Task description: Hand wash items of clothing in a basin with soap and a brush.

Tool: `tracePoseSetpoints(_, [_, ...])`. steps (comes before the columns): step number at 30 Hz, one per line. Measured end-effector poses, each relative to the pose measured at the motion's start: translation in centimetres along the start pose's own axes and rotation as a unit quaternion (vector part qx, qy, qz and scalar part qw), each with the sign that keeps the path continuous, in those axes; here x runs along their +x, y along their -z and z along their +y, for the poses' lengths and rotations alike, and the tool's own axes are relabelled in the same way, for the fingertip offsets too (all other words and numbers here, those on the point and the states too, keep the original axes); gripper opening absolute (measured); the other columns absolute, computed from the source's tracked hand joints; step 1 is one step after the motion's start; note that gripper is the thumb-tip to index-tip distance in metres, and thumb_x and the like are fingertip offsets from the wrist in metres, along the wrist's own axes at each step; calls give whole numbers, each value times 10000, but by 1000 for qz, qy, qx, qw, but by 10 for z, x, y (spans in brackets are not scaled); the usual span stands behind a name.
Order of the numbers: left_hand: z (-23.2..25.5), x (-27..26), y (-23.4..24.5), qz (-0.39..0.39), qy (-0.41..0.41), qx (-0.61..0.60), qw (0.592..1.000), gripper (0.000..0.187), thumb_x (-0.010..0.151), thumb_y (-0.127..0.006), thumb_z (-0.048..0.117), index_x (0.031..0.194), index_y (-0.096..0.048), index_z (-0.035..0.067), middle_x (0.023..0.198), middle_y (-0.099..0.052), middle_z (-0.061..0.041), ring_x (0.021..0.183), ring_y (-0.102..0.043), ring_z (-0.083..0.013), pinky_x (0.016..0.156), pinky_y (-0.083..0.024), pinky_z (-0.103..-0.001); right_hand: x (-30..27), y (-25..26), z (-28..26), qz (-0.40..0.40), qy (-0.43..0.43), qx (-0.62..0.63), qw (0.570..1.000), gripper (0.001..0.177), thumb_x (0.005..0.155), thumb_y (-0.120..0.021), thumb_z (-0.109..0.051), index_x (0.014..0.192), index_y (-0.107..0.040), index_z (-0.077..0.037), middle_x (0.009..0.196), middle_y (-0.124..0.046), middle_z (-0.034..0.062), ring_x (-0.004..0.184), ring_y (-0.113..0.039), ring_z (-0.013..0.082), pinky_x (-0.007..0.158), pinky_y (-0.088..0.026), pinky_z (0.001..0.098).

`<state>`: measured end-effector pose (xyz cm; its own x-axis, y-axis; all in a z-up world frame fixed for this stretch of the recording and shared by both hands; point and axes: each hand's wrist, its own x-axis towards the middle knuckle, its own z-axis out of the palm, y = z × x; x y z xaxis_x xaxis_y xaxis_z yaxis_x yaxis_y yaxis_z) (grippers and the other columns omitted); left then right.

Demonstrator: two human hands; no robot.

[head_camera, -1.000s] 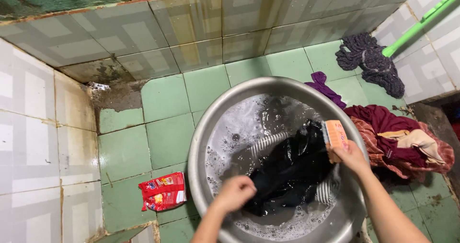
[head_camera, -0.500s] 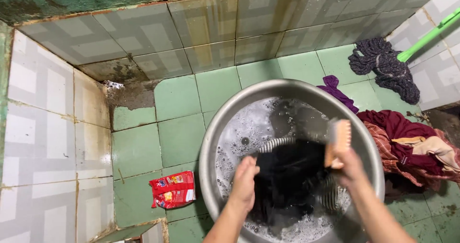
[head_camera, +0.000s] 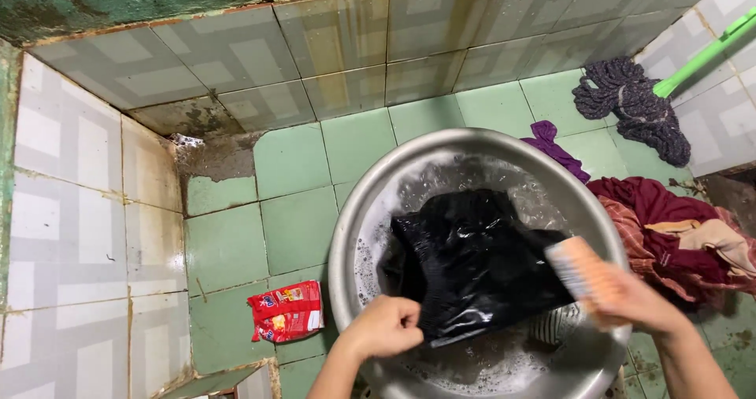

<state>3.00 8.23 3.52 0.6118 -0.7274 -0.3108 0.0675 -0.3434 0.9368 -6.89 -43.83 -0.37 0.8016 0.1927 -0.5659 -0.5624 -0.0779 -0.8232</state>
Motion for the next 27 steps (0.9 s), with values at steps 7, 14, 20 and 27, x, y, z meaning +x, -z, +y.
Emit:
tracePoseSetpoints(7, [-144,56,-39,192,199,110,955,289,901,-704,372,869,-705,85,846,-745,-128,846,-713,-333,791,-552,-437,66,10,80,83,-28,-108,990,473,805,-750,-190,1199,-568,-1,892,-722,94,688,-666,140,572,-549,290])
tracePoseSetpoints(14, [-154,110,-112,317,288,-60,902,542,916,-672,369,1320,-555,27,1227,-673,-199,1153,-649,-361,1011,-510,-439,98,-80,131,154,118,-206,959,376,779,-788,-188,1060,-644,18,862,-677,152,711,-679,217,641,-564,340])
tracePoseSetpoints(20, [-145,129,-143,365,316,-73,873,1008,885,-738,449,1557,-162,-34,1507,-354,-374,1393,-422,-468,1166,-378,-428,90,-107,124,93,-87,-78,989,449,772,-780,-132,1147,-556,-26,773,-679,65,579,-633,148,518,-532,303])
tracePoseSetpoints(27, [-124,142,-137,353,427,-139,820,980,937,-509,683,1590,-182,29,1442,-473,-351,1323,-513,-474,1116,-423,-484,71,-92,59,36,-52,15,998,605,716,-785,-210,1228,-526,-22,835,-696,106,609,-669,191,543,-576,335])
